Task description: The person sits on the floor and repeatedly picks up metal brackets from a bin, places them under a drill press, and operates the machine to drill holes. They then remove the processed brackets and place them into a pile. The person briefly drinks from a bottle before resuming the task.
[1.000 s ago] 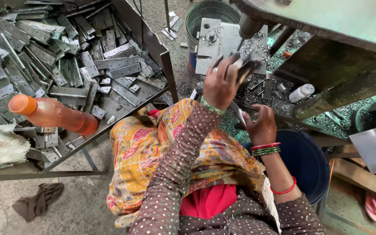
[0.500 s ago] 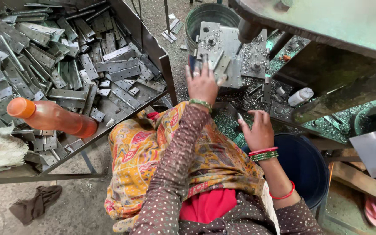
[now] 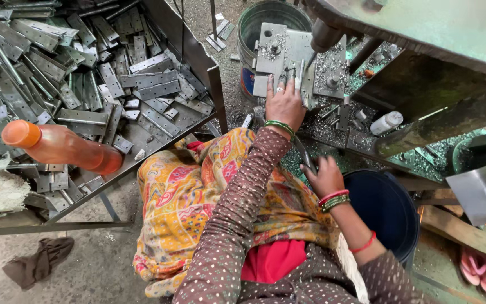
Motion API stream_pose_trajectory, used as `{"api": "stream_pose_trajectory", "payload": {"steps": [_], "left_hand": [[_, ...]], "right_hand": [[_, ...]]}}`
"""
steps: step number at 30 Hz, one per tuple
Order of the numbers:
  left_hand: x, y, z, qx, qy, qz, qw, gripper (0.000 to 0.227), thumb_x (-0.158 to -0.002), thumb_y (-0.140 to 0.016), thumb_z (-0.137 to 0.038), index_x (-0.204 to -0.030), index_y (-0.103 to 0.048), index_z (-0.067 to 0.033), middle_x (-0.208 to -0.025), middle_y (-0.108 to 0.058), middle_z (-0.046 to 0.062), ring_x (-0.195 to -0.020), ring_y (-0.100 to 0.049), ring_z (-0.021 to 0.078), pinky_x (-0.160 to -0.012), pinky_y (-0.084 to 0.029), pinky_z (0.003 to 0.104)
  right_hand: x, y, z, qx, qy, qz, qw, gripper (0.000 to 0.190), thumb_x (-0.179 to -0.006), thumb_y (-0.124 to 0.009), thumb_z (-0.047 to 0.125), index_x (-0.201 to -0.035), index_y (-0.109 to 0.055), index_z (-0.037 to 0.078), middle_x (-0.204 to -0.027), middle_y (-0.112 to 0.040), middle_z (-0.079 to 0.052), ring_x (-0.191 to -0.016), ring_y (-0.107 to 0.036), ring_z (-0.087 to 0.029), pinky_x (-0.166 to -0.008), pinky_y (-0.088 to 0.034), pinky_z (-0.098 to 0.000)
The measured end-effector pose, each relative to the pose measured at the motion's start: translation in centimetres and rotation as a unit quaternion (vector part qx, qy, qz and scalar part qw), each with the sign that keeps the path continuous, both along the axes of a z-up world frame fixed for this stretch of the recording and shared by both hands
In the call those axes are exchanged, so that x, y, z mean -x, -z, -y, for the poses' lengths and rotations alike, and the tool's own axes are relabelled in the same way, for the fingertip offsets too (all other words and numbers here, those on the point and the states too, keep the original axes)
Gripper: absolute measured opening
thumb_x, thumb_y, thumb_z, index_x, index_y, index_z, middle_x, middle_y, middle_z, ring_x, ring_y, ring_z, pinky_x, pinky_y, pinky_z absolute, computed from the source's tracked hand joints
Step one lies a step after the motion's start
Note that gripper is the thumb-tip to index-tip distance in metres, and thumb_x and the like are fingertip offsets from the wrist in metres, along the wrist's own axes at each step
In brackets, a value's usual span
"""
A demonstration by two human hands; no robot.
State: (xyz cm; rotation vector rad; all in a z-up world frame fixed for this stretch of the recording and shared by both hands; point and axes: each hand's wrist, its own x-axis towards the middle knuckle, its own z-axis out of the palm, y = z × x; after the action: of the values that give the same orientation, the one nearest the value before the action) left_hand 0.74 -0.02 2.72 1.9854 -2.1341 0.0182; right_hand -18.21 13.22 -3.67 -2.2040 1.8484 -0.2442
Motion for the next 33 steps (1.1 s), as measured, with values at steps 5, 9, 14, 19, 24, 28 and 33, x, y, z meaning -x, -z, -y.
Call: {"api": "stream_pose_trajectory", "payload": {"steps": [5, 9, 14, 19, 24, 28, 33], "left_hand": [[0.9, 0.1, -1.3, -0.005, 0.005, -0.015, 1.000, 0.036, -0.102, -0.051, -0.022, -0.127, -0.066, -0.0021, -0.144, -0.057, 0.015, -0.134, -0.054, 0.0308, -0.127, -0.015, 0.056], [0.8, 0.9, -2.0, 0.091, -0.007, 0.033, 0.995, 0.036, -0.099, -0.052, -0.019, -0.125, -0.068, -0.0001, -0.141, -0.060, 0.017, -0.130, -0.058, 0.0316, -0.124, -0.017, 0.057], [0.9, 1.6, -1.3, 0.092, -0.005, 0.006, 0.996, 0.034, -0.095, -0.053, -0.017, -0.120, -0.069, -0.0003, -0.140, -0.062, 0.017, -0.128, -0.061, 0.0305, -0.124, -0.018, 0.056], [0.7, 1.8, -1.2, 0.090, -0.006, -0.001, 0.996, 0.033, -0.095, -0.056, -0.017, -0.119, -0.071, 0.0006, -0.136, -0.062, 0.017, -0.125, -0.061, 0.0305, -0.124, -0.020, 0.055], [1.0, 1.1, -1.1, 0.124, -0.003, 0.042, 0.991, 0.031, -0.094, -0.057, -0.020, -0.110, -0.072, 0.0010, -0.138, -0.062, 0.019, -0.118, -0.065, 0.0318, -0.123, -0.019, 0.055], [1.6, 2.1, -1.8, 0.166, -0.017, 0.029, 0.986, 0.032, -0.094, -0.058, -0.018, -0.111, -0.073, 0.0047, -0.128, -0.067, 0.020, -0.118, -0.067, 0.0346, -0.123, -0.019, 0.054], [1.2, 2.3, -1.0, 0.146, -0.009, 0.023, 0.989, 0.026, -0.095, -0.057, -0.014, -0.106, -0.074, 0.0021, -0.129, -0.067, 0.021, -0.119, -0.066, 0.0362, -0.123, -0.019, 0.055]], "right_hand": [[0.6, -0.2, 1.5, -0.164, -0.001, -0.046, 0.985, 0.064, -0.090, -0.067, 0.057, -0.114, -0.054, -0.001, -0.095, -0.072, -0.027, -0.090, -0.071, -0.045, -0.078, -0.056, -0.0518], [0.3, -2.2, 5.0, -0.164, -0.047, -0.069, 0.983, 0.067, -0.085, -0.072, 0.059, -0.111, -0.053, 0.001, -0.090, -0.072, -0.026, -0.085, -0.071, -0.045, -0.074, -0.055, -0.0520], [1.2, 0.5, 3.1, -0.149, 0.001, -0.007, 0.989, 0.059, -0.087, -0.070, 0.057, -0.106, -0.058, 0.003, -0.084, -0.072, -0.024, -0.079, -0.073, -0.042, -0.070, -0.056, -0.0504], [2.3, 4.6, -0.5, -0.046, 0.006, 0.081, 0.996, 0.052, -0.092, -0.068, 0.055, -0.105, -0.061, 0.005, -0.086, -0.071, -0.025, -0.079, -0.072, -0.043, -0.070, -0.055, -0.0505], [1.2, 0.5, 3.5, -0.141, -0.040, -0.070, 0.987, 0.068, -0.083, -0.072, 0.059, -0.108, -0.050, 0.000, -0.083, -0.070, -0.027, -0.079, -0.071, -0.045, -0.070, -0.056, -0.0528], [0.9, -1.7, 4.3, -0.152, -0.049, -0.069, 0.985, 0.069, -0.081, -0.073, 0.063, -0.106, -0.053, 0.001, -0.082, -0.072, -0.025, -0.079, -0.072, -0.043, -0.070, -0.056, -0.0517], [0.8, 4.0, 0.0, -0.067, 0.012, 0.010, 0.998, 0.050, -0.089, -0.069, 0.051, -0.110, -0.059, 0.006, -0.079, -0.071, -0.024, -0.074, -0.072, -0.043, -0.067, -0.056, -0.0511]]}}
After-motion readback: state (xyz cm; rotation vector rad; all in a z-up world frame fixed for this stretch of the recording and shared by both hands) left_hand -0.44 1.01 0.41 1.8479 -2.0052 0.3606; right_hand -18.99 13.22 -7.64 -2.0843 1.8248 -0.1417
